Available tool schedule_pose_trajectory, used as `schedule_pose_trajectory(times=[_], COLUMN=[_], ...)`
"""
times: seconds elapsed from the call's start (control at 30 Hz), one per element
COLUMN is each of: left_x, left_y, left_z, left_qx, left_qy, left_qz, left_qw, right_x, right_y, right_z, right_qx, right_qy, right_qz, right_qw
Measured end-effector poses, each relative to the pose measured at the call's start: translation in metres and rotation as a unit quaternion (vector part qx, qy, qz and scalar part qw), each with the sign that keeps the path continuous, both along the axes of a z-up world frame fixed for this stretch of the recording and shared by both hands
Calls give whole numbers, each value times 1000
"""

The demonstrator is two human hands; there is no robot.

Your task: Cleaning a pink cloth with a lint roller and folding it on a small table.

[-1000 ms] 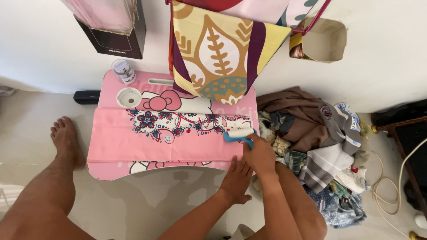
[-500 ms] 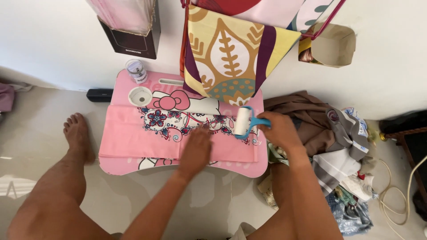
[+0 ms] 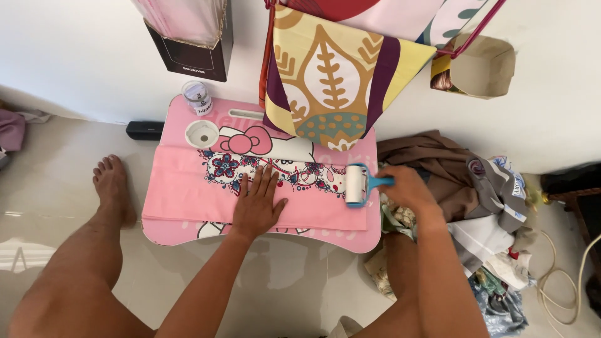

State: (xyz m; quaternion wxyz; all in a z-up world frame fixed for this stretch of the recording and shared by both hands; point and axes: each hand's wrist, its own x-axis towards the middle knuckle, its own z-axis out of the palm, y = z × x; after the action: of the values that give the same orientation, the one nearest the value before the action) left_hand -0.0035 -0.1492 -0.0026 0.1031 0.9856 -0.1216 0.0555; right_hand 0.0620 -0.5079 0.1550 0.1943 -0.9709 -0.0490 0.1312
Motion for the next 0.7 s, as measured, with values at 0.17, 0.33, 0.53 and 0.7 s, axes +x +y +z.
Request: schedule_pose_trajectory(times=[0.17,0.33,0.53,0.7], left_x=[1,1,0,1], left_y=[1,1,1,1], left_z=[3,4,4,6], left_qx=[-4,1,5,-2], left_qy=[0,6,22,34], left_qz=[1,-2,2,3], left_qw=[1000,1000,1000,999], right_x=[-8,-33,-32,-24], right_y=[-4,81,73,-7], right_z=[-2,12,-13,-10], right_qx=[29,57,44,10], right_qy=[7,10,53,75], right_qz=[-13,48,143,0], right_qw=[999,997,987,997])
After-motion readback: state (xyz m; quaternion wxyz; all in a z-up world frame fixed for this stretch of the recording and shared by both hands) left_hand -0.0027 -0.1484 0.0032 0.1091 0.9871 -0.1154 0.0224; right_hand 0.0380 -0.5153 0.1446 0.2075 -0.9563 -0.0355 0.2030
